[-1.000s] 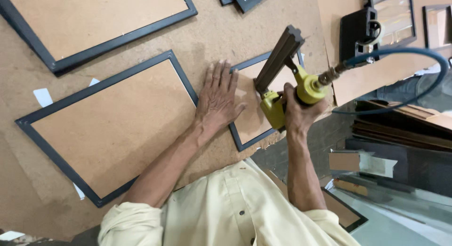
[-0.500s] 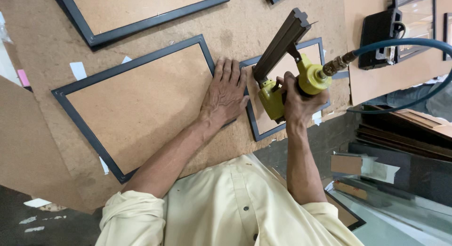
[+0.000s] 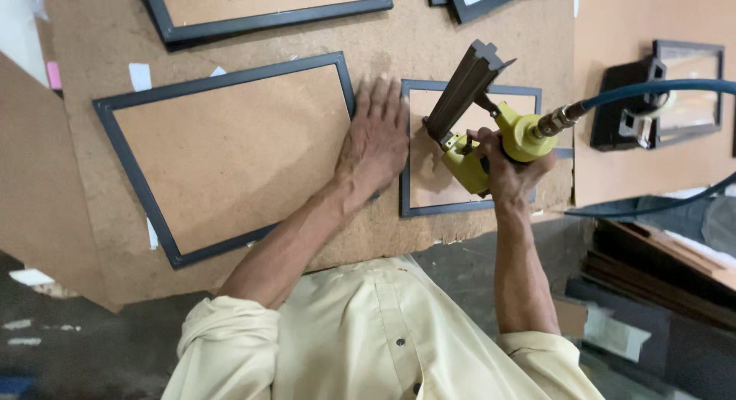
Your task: The person uses a pneumatic nail gun to attach black frames to brown backing boards on a workbench. They repeatedly position each frame, fire the nail gun along the edges, and move the completed unit aside. A second person is visible in the background working on similar frames.
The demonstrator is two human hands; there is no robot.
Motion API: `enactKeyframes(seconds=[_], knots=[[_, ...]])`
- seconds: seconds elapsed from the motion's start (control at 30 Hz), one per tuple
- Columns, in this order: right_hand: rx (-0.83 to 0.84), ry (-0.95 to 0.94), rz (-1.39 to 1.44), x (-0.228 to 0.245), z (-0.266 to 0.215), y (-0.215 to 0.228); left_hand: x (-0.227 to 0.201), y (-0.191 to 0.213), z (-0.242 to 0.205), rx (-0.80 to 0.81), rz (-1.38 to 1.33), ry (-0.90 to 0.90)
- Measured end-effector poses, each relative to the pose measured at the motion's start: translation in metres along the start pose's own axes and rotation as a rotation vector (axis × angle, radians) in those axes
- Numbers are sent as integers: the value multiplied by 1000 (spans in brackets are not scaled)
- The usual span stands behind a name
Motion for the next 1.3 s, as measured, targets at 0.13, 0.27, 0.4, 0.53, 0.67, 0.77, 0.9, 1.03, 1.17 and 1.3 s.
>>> enactKeyframes(seconds=[0.13,0.27,0.4,0.53,0.67,0.77,0.9,1.03,1.17,1.3], knots=[[168,-6,63,-22,28,-6,-49,-17,-43,58,-122,70],[325,199,44,-23,51,-11,-78,-24,-58,-78,-105,187],[380,376,-25,-25,66,-10,-86,-31,-55,-126,-79,266],[428,466,-82,-23,70,-17,-93,-31,-57,-195,-65,330],[464,413,-32,-22,69,-14,-99,-34,-58,-209,-115,359],[467,406,-32,-21,66,-18,-96,-36,-59,-222,-137,358],[467,391,-6,-20,64,-18,-97,-39,-58,-241,-149,364],[429,262,10,-17,64,-18,-98,-29,-63,-252,-141,363],[362,237,-196,-13,31,13,-107,-18,-89,-311,-183,387],[431,51,-16,-43,-33,39,-119,-43,-131,-289,-257,497]])
Point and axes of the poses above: each hand's wrist, its own z-axis towards the middle knuckle, its own y-axis out of the back of the hand, x = y × z, the point moved 9 cm from there along z, towards the middle knuckle, and after that the axes turned 8 degrees about -z, right-handed, at the moved point
